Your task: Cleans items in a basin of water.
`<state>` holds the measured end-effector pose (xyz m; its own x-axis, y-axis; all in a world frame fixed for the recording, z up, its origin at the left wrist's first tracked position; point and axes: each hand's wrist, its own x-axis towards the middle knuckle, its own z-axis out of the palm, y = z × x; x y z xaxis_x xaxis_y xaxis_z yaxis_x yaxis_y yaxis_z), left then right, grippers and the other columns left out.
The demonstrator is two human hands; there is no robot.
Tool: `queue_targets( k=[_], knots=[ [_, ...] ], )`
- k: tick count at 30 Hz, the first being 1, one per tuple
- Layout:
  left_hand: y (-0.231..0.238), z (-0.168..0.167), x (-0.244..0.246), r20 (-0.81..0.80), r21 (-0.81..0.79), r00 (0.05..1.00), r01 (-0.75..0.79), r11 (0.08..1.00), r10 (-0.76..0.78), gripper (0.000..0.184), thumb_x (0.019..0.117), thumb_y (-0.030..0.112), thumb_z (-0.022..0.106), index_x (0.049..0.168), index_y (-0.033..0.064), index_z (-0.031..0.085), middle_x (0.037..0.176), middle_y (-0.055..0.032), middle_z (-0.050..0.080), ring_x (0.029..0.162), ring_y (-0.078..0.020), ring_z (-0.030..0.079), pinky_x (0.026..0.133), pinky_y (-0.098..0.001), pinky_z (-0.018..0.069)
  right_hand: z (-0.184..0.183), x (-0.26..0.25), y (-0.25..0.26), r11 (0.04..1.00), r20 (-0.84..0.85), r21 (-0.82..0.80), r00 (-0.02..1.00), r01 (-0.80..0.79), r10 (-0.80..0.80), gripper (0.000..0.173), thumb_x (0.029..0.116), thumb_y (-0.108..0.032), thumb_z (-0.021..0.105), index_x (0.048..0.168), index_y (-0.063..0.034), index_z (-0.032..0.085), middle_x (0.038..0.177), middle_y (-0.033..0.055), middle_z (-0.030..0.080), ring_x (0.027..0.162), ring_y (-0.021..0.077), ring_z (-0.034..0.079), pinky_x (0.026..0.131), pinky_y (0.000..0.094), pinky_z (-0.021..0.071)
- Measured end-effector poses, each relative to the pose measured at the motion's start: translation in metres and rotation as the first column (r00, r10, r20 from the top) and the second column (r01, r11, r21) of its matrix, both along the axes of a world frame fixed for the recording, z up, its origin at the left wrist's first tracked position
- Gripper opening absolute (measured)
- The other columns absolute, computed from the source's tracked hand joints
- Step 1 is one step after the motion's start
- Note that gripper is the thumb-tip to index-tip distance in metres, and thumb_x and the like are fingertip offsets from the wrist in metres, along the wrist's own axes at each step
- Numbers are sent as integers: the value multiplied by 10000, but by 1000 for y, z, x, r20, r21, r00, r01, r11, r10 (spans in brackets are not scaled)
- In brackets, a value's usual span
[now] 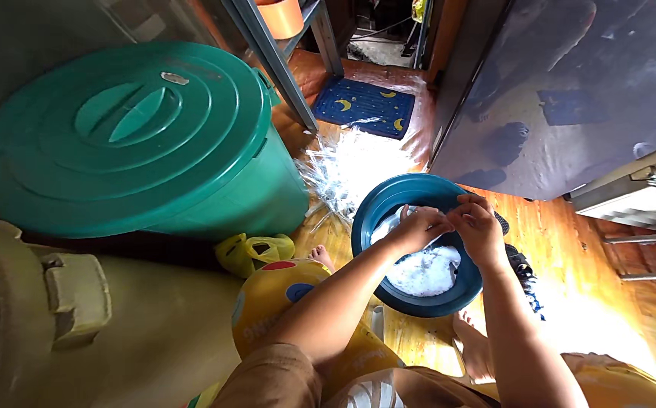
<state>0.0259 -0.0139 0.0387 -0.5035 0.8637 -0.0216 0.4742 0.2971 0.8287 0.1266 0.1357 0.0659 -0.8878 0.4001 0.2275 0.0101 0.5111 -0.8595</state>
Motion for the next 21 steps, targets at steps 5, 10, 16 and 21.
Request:
queue_targets(
  k=[5, 10, 16, 21],
  knots=[
    [-1, -16, -6, 20, -308, 992, 126, 943, -126, 326, 1081, 328, 509, 1249, 178, 746, 1426, 15, 638, 1471, -240, 431, 1186, -745, 100, 6, -2, 7, 988, -161, -151, 986, 25, -50, 96, 937, -148, 701, 885, -78, 661, 1286, 46, 614, 1262, 109, 558, 991, 299, 537],
    [-1, 3, 0, 222, -27, 971, 92, 995, -84, 331, 995, 238, 686, 1276, 66, 703, 1315, -128, 681, 1280, -231, 606, 1133, -492, 439, 4, 1, 6, 982, -44, -179, 998, -55, 48, 87, 909, -141, 732, 871, -90, 674, 1313, 65, 598, 1241, 146, 573, 955, 335, 561],
    [2, -1, -6, 166, -64, 977, 147, 987, -135, 378, 1110, 322, 462, 1222, 94, 741, 1198, -92, 728, 1153, -183, 662, 1060, -450, 485, -4, -1, 4, 979, -134, -200, 991, -31, 4, 112, 908, -125, 734, 828, -92, 663, 1292, 47, 620, 1236, 134, 578, 963, 320, 554],
    [3, -12, -8, 127, -327, 969, 244, 913, -214, 379, 1112, 291, 442, 1336, 109, 687, 1355, -124, 671, 1323, -270, 593, 1147, -538, 410, 7, 0, 7, 976, -247, -212, 969, -56, 2, 102, 923, -152, 719, 843, -121, 665, 1278, 13, 621, 1234, 120, 574, 980, 312, 545]
  ],
)
